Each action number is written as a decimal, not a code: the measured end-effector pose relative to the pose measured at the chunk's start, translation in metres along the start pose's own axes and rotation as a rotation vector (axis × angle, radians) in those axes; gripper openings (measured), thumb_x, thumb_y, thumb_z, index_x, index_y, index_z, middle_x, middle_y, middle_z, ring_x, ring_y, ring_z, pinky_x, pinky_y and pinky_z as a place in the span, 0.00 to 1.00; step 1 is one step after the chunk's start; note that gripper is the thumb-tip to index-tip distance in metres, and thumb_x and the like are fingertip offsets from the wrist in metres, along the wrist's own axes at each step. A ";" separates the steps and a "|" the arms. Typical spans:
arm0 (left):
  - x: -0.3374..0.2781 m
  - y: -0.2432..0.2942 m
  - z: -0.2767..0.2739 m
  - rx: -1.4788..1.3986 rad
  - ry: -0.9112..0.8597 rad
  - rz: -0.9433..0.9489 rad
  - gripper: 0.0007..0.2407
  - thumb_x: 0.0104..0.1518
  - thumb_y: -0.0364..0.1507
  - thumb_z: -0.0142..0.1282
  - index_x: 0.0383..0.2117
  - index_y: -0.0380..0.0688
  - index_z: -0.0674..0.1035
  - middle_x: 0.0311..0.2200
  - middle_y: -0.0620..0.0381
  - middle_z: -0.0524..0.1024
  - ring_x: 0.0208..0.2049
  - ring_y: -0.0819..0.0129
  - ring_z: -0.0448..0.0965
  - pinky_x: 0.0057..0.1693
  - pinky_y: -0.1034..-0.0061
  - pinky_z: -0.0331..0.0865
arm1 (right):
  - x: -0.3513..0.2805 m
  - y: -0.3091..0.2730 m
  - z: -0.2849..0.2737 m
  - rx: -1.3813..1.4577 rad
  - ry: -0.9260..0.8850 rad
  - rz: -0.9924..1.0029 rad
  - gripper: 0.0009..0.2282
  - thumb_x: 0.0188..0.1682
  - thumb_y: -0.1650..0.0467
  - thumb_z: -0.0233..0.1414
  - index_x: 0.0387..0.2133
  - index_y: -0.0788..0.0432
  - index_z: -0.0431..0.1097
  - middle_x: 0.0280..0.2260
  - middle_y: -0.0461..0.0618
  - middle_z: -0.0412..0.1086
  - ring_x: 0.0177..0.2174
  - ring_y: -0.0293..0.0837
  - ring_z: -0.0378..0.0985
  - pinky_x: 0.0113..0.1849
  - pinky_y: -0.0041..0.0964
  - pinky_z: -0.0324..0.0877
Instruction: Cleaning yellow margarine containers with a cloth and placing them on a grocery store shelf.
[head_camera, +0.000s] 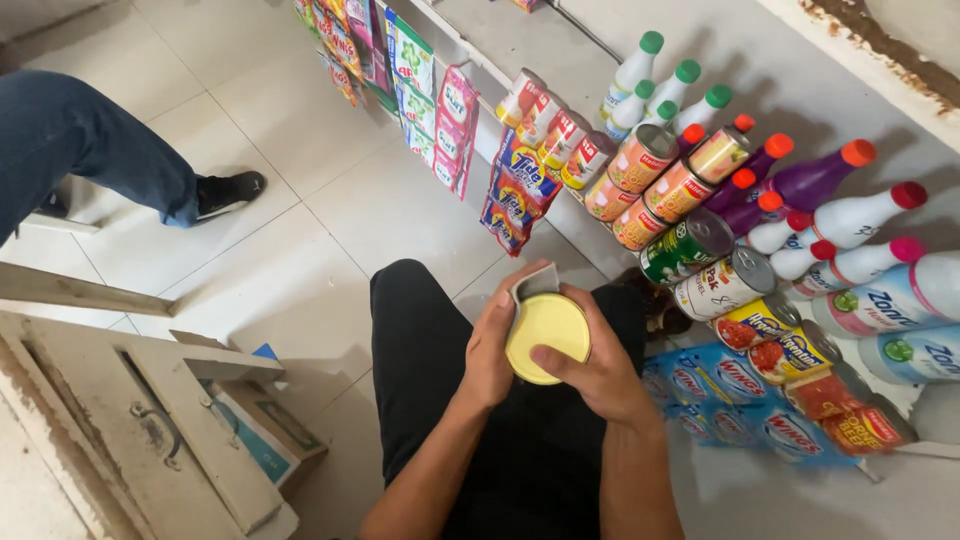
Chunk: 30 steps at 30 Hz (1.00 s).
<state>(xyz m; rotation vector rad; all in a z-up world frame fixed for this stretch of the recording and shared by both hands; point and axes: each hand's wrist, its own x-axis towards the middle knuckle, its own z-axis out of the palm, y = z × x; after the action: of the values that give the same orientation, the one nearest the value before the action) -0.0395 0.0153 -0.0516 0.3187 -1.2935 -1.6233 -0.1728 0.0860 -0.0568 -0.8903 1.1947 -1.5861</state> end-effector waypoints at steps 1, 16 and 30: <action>0.001 0.002 0.000 0.000 0.000 -0.007 0.23 0.70 0.35 0.28 0.65 0.36 0.68 0.49 0.47 0.76 0.53 0.64 0.68 0.64 0.63 0.61 | 0.002 0.000 -0.005 0.002 0.005 0.005 0.35 0.33 0.82 0.67 0.58 0.62 0.65 0.40 0.56 0.75 0.40 0.43 0.79 0.41 0.43 0.78; 0.000 -0.012 -0.016 -0.284 0.006 -0.318 0.25 0.70 0.41 0.36 0.65 0.35 0.69 0.64 0.43 0.67 0.65 0.62 0.61 0.71 0.60 0.53 | 0.006 0.023 -0.019 0.324 0.144 0.146 0.24 0.43 0.80 0.56 0.57 0.64 0.65 0.42 0.61 0.75 0.40 0.50 0.82 0.45 0.49 0.78; -0.003 -0.030 -0.038 0.464 -0.428 0.236 0.27 0.63 0.23 0.53 0.70 0.40 0.60 0.69 0.46 0.61 0.66 0.41 0.64 0.68 0.46 0.59 | -0.006 -0.011 -0.021 0.552 0.235 0.050 0.18 0.48 0.76 0.50 0.54 0.63 0.65 0.40 0.63 0.76 0.40 0.56 0.83 0.47 0.52 0.76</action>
<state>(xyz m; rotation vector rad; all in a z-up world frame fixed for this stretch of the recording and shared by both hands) -0.0277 -0.0065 -0.0931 0.0880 -1.9595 -1.2143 -0.1931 0.0986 -0.0517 -0.3222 0.8499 -1.8838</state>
